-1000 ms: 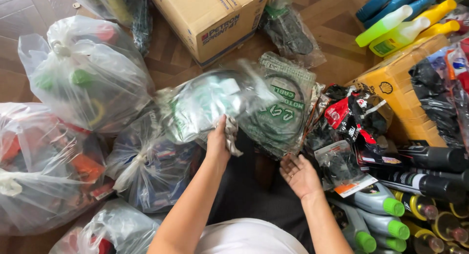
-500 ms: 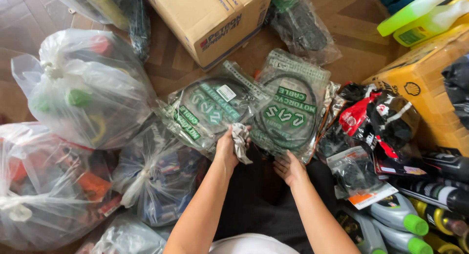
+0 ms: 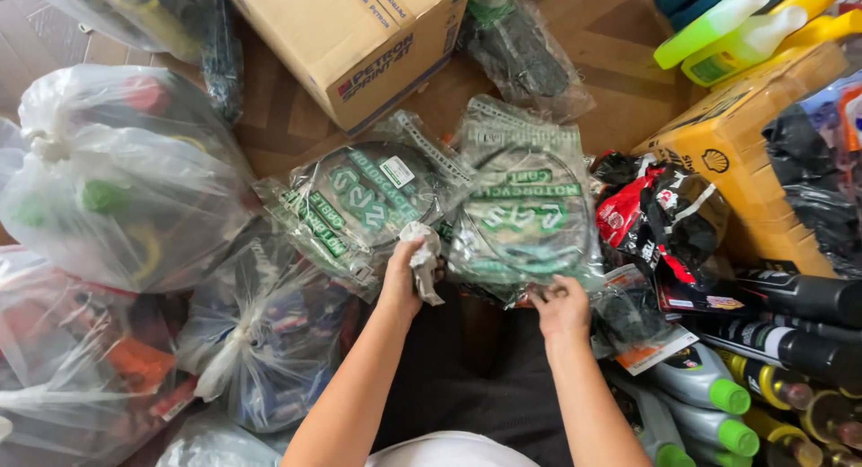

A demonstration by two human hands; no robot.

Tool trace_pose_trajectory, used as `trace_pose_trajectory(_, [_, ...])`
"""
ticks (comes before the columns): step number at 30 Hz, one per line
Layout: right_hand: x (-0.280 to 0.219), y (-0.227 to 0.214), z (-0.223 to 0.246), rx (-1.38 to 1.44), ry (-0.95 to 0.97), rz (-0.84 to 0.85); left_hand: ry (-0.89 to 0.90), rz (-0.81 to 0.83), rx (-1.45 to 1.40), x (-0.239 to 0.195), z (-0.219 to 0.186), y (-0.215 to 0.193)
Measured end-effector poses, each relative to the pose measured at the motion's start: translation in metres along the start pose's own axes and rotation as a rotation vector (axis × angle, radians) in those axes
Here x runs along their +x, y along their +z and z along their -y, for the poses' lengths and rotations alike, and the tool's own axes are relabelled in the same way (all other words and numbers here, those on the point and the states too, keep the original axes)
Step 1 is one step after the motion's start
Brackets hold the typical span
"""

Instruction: The person sits on the floor and organizes various motorcycle parts and accessories. They handle packaged cables, filters, and bottles of fluids, moving them between plastic bags and cardboard boxes.

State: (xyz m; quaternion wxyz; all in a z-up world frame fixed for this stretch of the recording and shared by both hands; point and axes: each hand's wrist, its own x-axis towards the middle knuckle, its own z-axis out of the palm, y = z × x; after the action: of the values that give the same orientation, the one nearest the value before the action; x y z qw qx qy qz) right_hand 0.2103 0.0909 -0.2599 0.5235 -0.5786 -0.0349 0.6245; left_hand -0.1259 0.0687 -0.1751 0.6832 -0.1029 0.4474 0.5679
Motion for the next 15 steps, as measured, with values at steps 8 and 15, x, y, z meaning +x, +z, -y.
trace_pose_trajectory(8, [-0.117, -0.002, 0.041, 0.08, 0.011, -0.027, 0.529, 0.411, 0.672, 0.029, 0.164, 0.026])
trace_pose_trajectory(15, [-0.113, 0.005, 0.025, -0.276, 0.039, -0.097, 0.746, 0.49, 1.323, -0.078, 0.165, 0.064])
